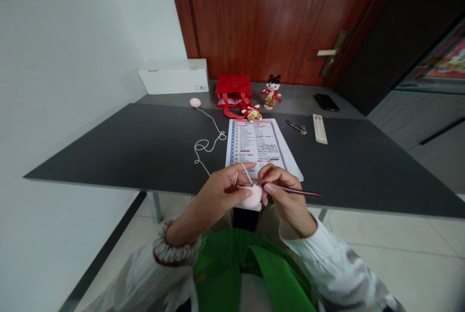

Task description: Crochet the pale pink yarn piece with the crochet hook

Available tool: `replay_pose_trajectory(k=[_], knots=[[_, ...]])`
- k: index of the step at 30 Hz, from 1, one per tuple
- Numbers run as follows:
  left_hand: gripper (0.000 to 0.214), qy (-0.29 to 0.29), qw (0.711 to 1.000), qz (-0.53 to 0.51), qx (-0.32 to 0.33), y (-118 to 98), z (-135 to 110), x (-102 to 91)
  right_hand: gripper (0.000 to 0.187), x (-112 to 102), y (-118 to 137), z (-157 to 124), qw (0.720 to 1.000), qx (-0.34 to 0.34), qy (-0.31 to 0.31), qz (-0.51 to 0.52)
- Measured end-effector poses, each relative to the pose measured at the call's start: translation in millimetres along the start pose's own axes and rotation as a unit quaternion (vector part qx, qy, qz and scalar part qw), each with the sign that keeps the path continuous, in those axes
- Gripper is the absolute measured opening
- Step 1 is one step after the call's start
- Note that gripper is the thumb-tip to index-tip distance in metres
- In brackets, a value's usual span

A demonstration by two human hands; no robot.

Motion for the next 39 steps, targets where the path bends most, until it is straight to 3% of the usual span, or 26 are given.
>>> replay_pose_trajectory(k=[8, 15, 20, 25, 29, 39], knots=[[0.025, 0.016, 0.998, 0.049, 0.021, -3, 0, -0.5, 0.014, -1, 0, 0, 0.999, 0.028, -0.005, 0.031], [0.042, 0.001, 0.998, 0.064, 0.014, -5, 1, -1.9, 0.016, 6, 2, -1, 0.990, 0.107, -0.030, 0.088], [0.031, 0.004, 0.997, 0.074, 0.024, -6, 2, -2.1, 0.020, 6, 5, 2, 0.988, 0.111, -0.013, 0.111], [0.032, 0.001, 0.996, 0.084, 0.023, -7, 2, -2.6, 0.023, -2, 14, 7, 0.994, 0.088, 0.026, 0.060], [0.009, -0.006, 0.993, 0.108, 0.048, -10, 3, -4.1, 0.018, -9, 24, 8, 0.996, 0.075, 0.045, -0.012], [0.003, -0.009, 0.988, 0.148, 0.039, -13, 4, -5.0, 0.019, -10, 46, 1, 0.991, 0.020, 0.017, -0.134]])
Point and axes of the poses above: each hand's wrist, its own z-axis towards the middle knuckle, its own x-axis out of the palm, y = z × x, the point moved 5 cm from there along z, towards the middle knuckle, and after that the axes turned 11 degrees about x, right-handed, at the moved point
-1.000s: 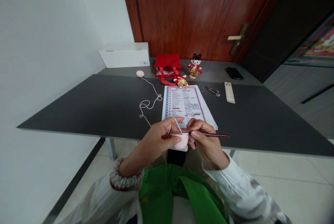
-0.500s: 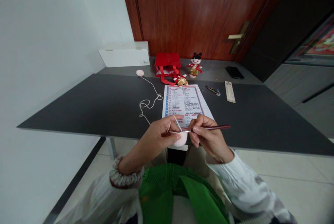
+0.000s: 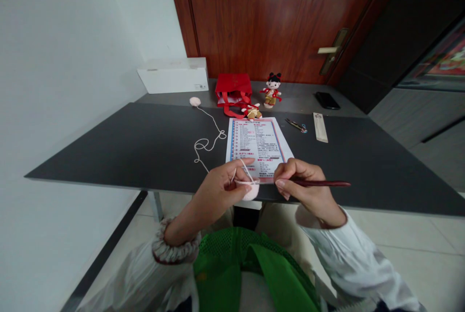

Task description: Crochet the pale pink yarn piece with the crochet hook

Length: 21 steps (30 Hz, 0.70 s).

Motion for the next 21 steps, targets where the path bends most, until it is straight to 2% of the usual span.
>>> replay_pose_trajectory(k=[6, 12, 17, 21], knots=[[0.006, -0.010, 0.999, 0.018, 0.033, -3.7, -0.7, -0.2, 0.016, 0.4, 6.9, -2.8, 0.998, -0.033, -0.014, -0.045], [0.007, 0.004, 0.999, 0.039, 0.026, -3.9, -0.3, -0.3, 0.015, -0.3, 2.7, -4.1, 0.998, -0.041, -0.036, -0.028], [0.009, 0.001, 0.999, 0.030, 0.035, -5.6, 0.7, -0.6, 0.015, -1.5, -2.2, -2.1, 0.998, -0.042, 0.011, 0.044], [0.011, 0.007, 1.000, 0.014, 0.023, -5.6, 1.4, 1.0, 0.015, -1.6, -2.2, 1.5, 0.997, -0.027, 0.043, 0.052]])
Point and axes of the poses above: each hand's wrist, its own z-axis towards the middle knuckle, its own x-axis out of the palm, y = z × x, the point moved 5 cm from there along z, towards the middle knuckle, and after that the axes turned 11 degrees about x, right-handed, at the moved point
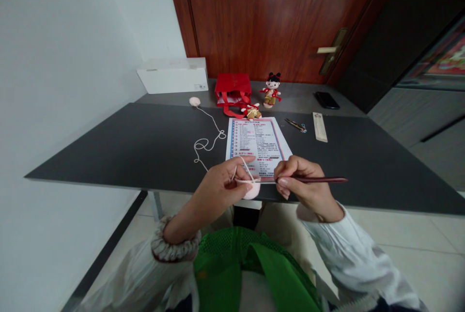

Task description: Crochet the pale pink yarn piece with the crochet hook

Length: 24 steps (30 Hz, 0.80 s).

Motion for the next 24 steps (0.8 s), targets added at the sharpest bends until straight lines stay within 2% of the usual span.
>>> replay_pose_trajectory(k=[5, 10, 13, 19, 24], knots=[[0.012, -0.011, 1.000, -0.007, 0.005, -1, 1, -0.4, 0.015, 2, 8, -1, 0.996, -0.009, -0.031, -0.088], [0.008, -0.033, 0.999, 0.004, 0.011, 4, -1, -2.3, 0.014, 10, 19, -10, 0.971, -0.054, -0.070, -0.221], [0.006, -0.047, 0.999, 0.010, 0.016, 5, -2, -2.5, 0.013, 17, 23, -15, 0.945, -0.090, -0.074, -0.305], [0.030, -0.080, 0.996, 0.033, 0.011, 2, -2, -2.8, 0.016, 35, 22, -23, 0.892, -0.186, -0.075, -0.405], [0.022, -0.099, 0.988, 0.111, 0.039, -3, -4, -6.1, 0.017, 49, 22, -29, 0.840, -0.243, -0.049, -0.482]])
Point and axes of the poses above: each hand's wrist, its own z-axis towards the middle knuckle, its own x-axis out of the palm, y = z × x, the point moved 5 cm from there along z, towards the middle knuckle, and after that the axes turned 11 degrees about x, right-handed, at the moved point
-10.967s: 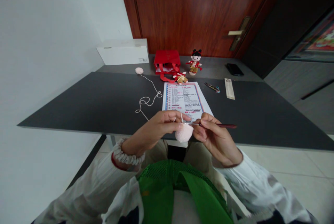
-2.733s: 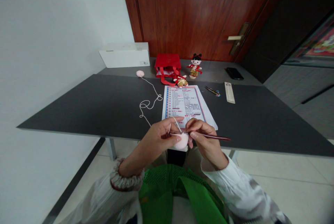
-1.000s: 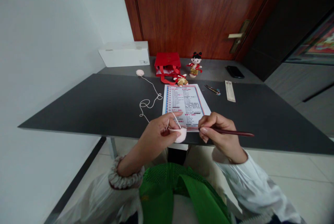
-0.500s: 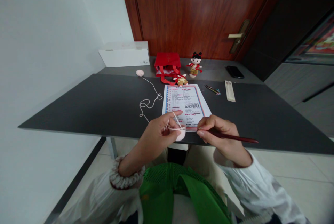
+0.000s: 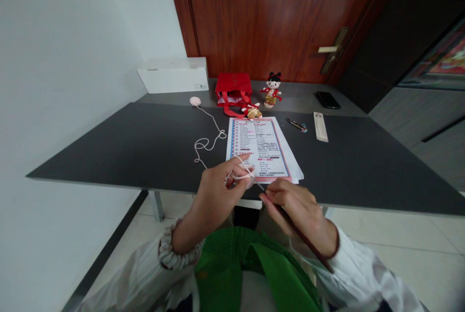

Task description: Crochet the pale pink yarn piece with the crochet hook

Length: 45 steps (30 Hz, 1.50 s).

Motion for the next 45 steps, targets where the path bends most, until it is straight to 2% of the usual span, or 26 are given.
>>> replay_pose_trajectory(k=[2, 3, 6, 8, 10, 12, 14, 15, 20, 24, 27, 30, 32, 35, 37, 39, 41, 43, 44, 45], knots=[[0.014, -0.011, 0.999, 0.026, 0.018, -2, -1, -2.3, 0.017, 1, 0, 0, 1.000, 0.007, 0.008, 0.001], [0.012, -0.016, 0.999, 0.038, 0.027, -4, -1, -3.3, 0.016, 1, -3, 0, 0.999, 0.036, 0.006, 0.021], [0.009, -0.025, 0.996, 0.073, 0.054, -8, 0, -5.0, 0.014, 1, -17, -1, 0.974, 0.183, -0.042, 0.125], [0.009, -0.032, 0.994, 0.082, 0.060, -9, 1, -5.2, 0.014, 3, -21, -4, 0.956, 0.236, -0.083, 0.152], [0.008, -0.034, 0.995, 0.074, 0.053, -8, 2, -4.2, 0.014, 5, -16, -5, 0.971, 0.186, -0.102, 0.109], [0.008, -0.031, 0.996, 0.069, 0.048, -8, 1, -2.5, 0.016, 9, -6, -6, 0.993, 0.065, -0.090, 0.029], [0.007, -0.024, 0.996, 0.070, 0.048, -8, -2, -0.9, 0.017, 14, -1, -9, 0.997, -0.038, -0.066, -0.032], [0.007, -0.018, 0.997, 0.068, 0.046, -9, -3, -0.1, 0.018, 15, -2, -10, 0.995, -0.067, -0.056, -0.045], [0.009, 0.058, 0.998, -0.031, -0.004, -3, -4, 7.4, 0.020, 14, -18, -9, 0.989, -0.139, -0.040, -0.043], [0.008, 0.097, 0.977, -0.180, -0.058, 8, -2, 17.0, 0.021, 13, -24, -10, 0.978, -0.191, -0.044, -0.066], [0.043, 0.058, 0.953, -0.277, -0.111, 17, -3, 21.4, 0.021, 18, -22, -12, 0.973, -0.195, -0.067, -0.107], [0.052, 0.013, 0.956, -0.270, -0.111, 19, -4, 19.2, 0.018, 24, -17, -11, 0.980, -0.132, -0.091, -0.121], [0.050, -0.003, 0.967, -0.236, -0.095, 18, -3, 15.4, 0.018, 23, -14, -10, 0.990, -0.060, -0.103, -0.079], [0.035, -0.015, 0.982, -0.175, -0.063, 12, 0, 8.6, 0.019, 16, -12, -13, 0.994, 0.042, -0.099, 0.029], [0.021, -0.015, 0.987, -0.152, -0.051, 8, 1, 5.9, 0.017, 11, -16, -15, 0.981, 0.121, -0.112, 0.102], [0.012, -0.013, 0.990, -0.135, -0.043, 4, 2, 4.7, 0.012, 8, -26, -15, 0.948, 0.212, -0.137, 0.196], [0.008, -0.016, 0.992, -0.119, -0.034, 3, 2, 3.7, 0.012, 11, -37, -12, 0.888, 0.295, -0.144, 0.323], [0.009, -0.019, 0.994, -0.107, -0.027, 2, 2, 3.1, 0.018, 18, -43, -8, 0.824, 0.348, -0.113, 0.433], [0.011, -0.018, 0.994, -0.105, -0.027, 2, 2, 3.0, 0.020, 20, -44, -5, 0.806, 0.359, -0.094, 0.461], [0.011, -0.016, 0.994, -0.106, -0.029, 2, 2, 3.1, 0.020, 19, -44, -4, 0.808, 0.361, -0.081, 0.459]])
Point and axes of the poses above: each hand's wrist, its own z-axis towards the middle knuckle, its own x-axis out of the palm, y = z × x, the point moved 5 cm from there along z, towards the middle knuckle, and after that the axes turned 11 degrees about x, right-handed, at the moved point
